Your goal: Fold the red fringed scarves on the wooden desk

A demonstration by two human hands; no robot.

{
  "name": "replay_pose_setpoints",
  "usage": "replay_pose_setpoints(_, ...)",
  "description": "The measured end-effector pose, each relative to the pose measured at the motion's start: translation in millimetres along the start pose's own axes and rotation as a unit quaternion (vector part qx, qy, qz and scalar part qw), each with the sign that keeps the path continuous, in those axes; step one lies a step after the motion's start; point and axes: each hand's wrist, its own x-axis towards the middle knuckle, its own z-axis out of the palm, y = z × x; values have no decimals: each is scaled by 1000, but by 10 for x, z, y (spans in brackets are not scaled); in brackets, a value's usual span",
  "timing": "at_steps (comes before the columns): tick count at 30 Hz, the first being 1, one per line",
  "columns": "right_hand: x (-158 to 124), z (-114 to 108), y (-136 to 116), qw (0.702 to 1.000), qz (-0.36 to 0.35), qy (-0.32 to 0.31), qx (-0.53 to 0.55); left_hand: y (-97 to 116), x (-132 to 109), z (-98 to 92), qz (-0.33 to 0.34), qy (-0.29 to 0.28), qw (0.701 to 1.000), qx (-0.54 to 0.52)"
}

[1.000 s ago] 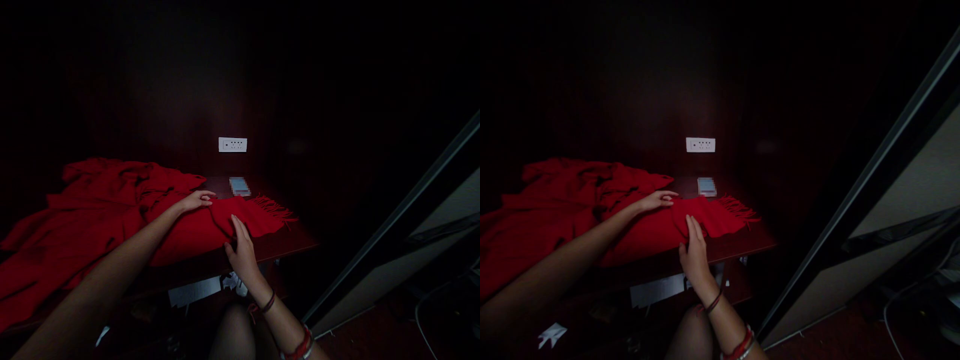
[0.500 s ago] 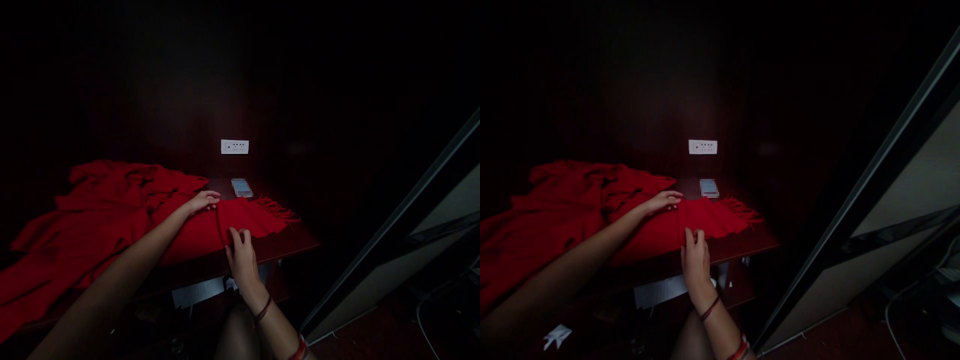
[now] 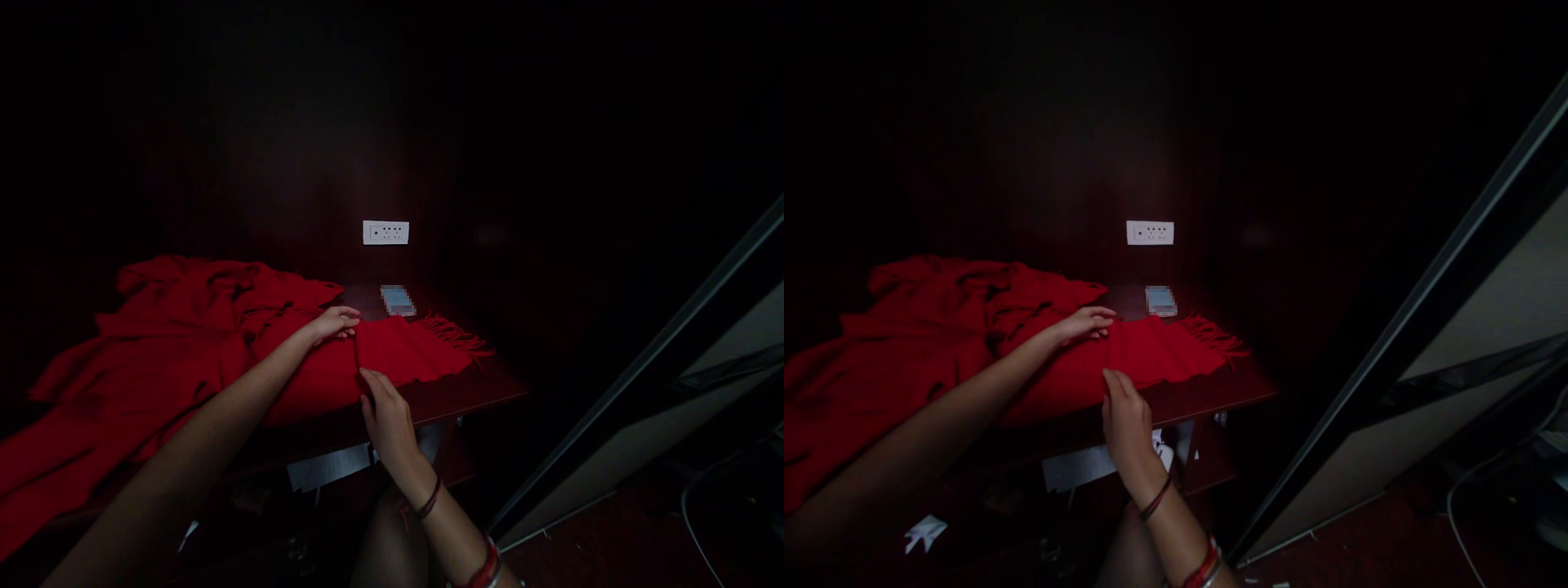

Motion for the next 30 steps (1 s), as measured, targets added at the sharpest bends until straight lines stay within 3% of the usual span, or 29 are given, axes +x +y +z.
replay_pose_setpoints(4,56,-18,-25,1000,-7,-4,13,40,-27,-79,-20,-17,999,-34)
replay_pose_setpoints(8,145,-262,-147,994,-28,66,84,351,-98,-265,6,-65,996,-66)
replay_pose_setpoints(12,245,-494,-292,984,-33,108,138,747,-179,-431,62,-35,997,-8)
replay_pose_setpoints(16,280,-522,-296,973,5,147,179,853,-154,-425,89,-21,992,85)
replay_pose_setpoints(22,380,-585,7,923,86,184,326,738,154,-49,111,-7,989,95)
replay_pose_setpoints(26,486,-810,311,882,158,218,387,780,503,358,155,21,975,157)
replay_pose_setpoints(30,519,-992,686,855,211,262,394,771,878,808,157,31,960,229)
